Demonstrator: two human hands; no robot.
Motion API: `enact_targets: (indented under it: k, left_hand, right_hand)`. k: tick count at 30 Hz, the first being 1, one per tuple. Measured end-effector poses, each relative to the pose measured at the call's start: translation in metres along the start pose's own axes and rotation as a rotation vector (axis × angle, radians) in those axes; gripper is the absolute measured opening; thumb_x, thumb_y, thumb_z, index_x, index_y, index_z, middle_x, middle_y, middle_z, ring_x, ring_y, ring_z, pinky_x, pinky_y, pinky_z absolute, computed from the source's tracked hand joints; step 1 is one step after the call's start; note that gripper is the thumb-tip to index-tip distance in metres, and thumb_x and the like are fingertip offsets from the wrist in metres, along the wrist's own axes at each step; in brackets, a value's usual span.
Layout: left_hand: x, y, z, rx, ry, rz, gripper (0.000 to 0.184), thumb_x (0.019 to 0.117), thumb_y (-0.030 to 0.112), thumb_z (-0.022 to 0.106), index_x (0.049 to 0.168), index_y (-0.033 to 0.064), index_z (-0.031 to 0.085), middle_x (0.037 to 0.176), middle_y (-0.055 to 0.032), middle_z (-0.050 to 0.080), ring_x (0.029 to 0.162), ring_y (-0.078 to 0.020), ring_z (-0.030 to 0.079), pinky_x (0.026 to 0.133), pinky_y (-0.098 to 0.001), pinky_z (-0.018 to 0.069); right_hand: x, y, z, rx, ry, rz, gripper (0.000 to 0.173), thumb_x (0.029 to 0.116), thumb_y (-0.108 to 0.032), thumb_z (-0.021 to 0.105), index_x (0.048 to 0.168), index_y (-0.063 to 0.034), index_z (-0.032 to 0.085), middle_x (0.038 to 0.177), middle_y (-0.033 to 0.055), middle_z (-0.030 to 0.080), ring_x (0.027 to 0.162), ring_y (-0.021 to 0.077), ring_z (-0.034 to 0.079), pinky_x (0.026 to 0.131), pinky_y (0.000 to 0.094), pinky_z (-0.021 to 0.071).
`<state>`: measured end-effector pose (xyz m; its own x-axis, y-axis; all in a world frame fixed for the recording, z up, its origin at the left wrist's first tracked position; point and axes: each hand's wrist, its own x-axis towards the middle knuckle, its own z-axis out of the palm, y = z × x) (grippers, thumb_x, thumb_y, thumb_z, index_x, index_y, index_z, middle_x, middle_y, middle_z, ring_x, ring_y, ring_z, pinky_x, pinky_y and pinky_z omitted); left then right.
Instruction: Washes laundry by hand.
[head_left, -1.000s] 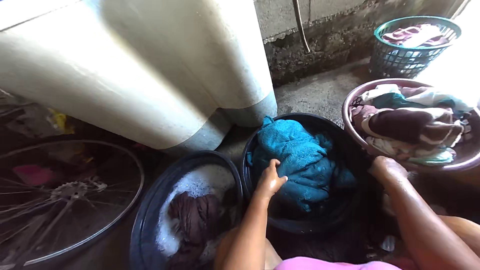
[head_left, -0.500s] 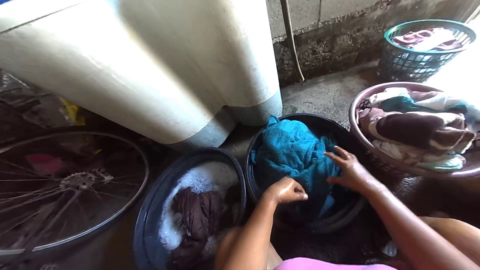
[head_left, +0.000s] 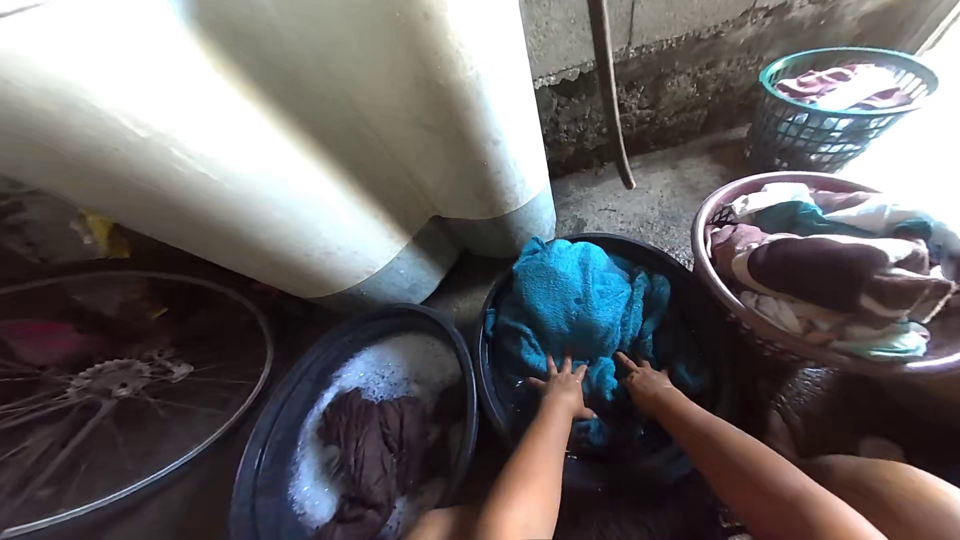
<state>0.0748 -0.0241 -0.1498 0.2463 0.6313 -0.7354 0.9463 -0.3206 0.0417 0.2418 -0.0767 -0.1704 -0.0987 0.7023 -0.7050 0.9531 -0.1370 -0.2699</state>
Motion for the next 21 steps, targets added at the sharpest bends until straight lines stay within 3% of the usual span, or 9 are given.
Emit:
enact_targets:
  k: [2, 5, 8, 11, 13, 16, 18, 21]
  left_hand:
    - [0.014, -0.004, 0.000, -0.023, -0.020, -0.006, 0.108, 0.0775, 0.046, 0.086, 0.164, 0.0356, 0.023, 0.174, -0.0038, -0.004, 0.154, -0.0493, -0.013, 0.100, -0.0904, 0.0172]
    - [0.030, -0.008, 0.000, -0.054, -0.043, 0.003, 0.100, 0.0815, 0.042, 0.084, 0.163, 0.0336, 0.027, 0.171, -0.0096, 0.018, 0.155, -0.0463, 0.010, 0.105, -0.0852, 0.0222]
    - [0.044, -0.010, 0.002, -0.069, -0.074, 0.009, 0.090, 0.0867, 0.038, 0.080, 0.162, 0.0238, 0.032, 0.163, -0.0162, 0.035, 0.150, -0.0433, 0.031, 0.109, -0.0786, 0.0269]
    - [0.055, -0.010, 0.005, -0.071, -0.130, 0.025, 0.082, 0.0914, 0.032, 0.075, 0.160, 0.0133, 0.034, 0.157, -0.0197, 0.044, 0.146, -0.0401, 0.041, 0.116, -0.0642, 0.0347]
    - [0.055, -0.009, 0.005, -0.099, -0.174, 0.016, 0.073, 0.0938, 0.024, 0.070, 0.158, 0.0087, 0.037, 0.155, -0.0224, 0.045, 0.143, -0.0423, 0.043, 0.115, -0.0630, 0.0368]
    - [0.046, -0.004, 0.000, -0.230, -0.258, -0.057, 0.048, 0.1014, 0.019, 0.058, 0.143, -0.0037, 0.053, 0.148, -0.0261, 0.052, 0.140, -0.0413, 0.048, 0.114, -0.0609, 0.0389]
    - [0.041, -0.004, 0.003, -0.427, -0.257, -0.150, 0.045, 0.1062, 0.021, 0.051, 0.144, -0.0038, 0.051, 0.148, -0.0239, 0.052, 0.139, -0.0365, 0.049, 0.114, -0.0550, 0.0385]
    - [0.038, -0.003, 0.004, -0.319, -0.294, -0.081, 0.049, 0.1087, 0.019, 0.047, 0.151, -0.0043, 0.043, 0.158, -0.0244, 0.041, 0.149, -0.0388, 0.037, 0.121, -0.0563, 0.0288]
  right_hand:
    - [0.012, 0.002, 0.000, 0.003, -0.018, -0.005, 0.060, 0.0871, -0.021, 0.080, 0.143, -0.0098, 0.060, 0.175, 0.0068, 0.008, 0.153, 0.0516, 0.019, 0.102, 0.0814, 0.0351]
    - [0.028, 0.009, 0.000, 0.008, -0.043, -0.023, 0.065, 0.0849, -0.026, 0.083, 0.144, -0.0099, 0.060, 0.173, 0.0104, 0.013, 0.151, 0.0502, 0.025, 0.105, 0.0754, 0.0393]
    - [0.039, 0.011, 0.001, 0.003, -0.071, -0.040, 0.058, 0.0894, -0.025, 0.078, 0.141, -0.0068, 0.061, 0.169, 0.0166, 0.026, 0.146, 0.0476, 0.038, 0.108, 0.0698, 0.0411]
    - [0.041, 0.009, -0.002, 0.021, -0.138, -0.013, 0.044, 0.0962, -0.017, 0.067, 0.137, -0.0003, 0.062, 0.155, 0.0228, 0.047, 0.141, 0.0453, 0.047, 0.109, 0.0679, 0.0406]
    - [0.041, 0.008, -0.002, 0.036, -0.172, 0.019, 0.039, 0.1000, -0.015, 0.060, 0.136, 0.0017, 0.061, 0.146, 0.0250, 0.055, 0.136, 0.0448, 0.051, 0.109, 0.0663, 0.0420]
    - [0.045, 0.009, -0.001, 0.100, -0.185, 0.047, 0.041, 0.1037, -0.014, 0.054, 0.141, 0.0020, 0.057, 0.146, 0.0260, 0.055, 0.138, 0.0448, 0.050, 0.112, 0.0652, 0.0391]
    - [0.046, 0.013, 0.001, 0.187, -0.179, 0.064, 0.044, 0.1068, -0.018, 0.050, 0.146, 0.0025, 0.051, 0.149, 0.0264, 0.052, 0.141, 0.0445, 0.047, 0.115, 0.0641, 0.0364]
    - [0.045, 0.018, 0.003, 0.348, -0.182, 0.155, 0.047, 0.1088, -0.026, 0.049, 0.147, 0.0020, 0.051, 0.150, 0.0264, 0.051, 0.143, 0.0434, 0.045, 0.117, 0.0633, 0.0331]
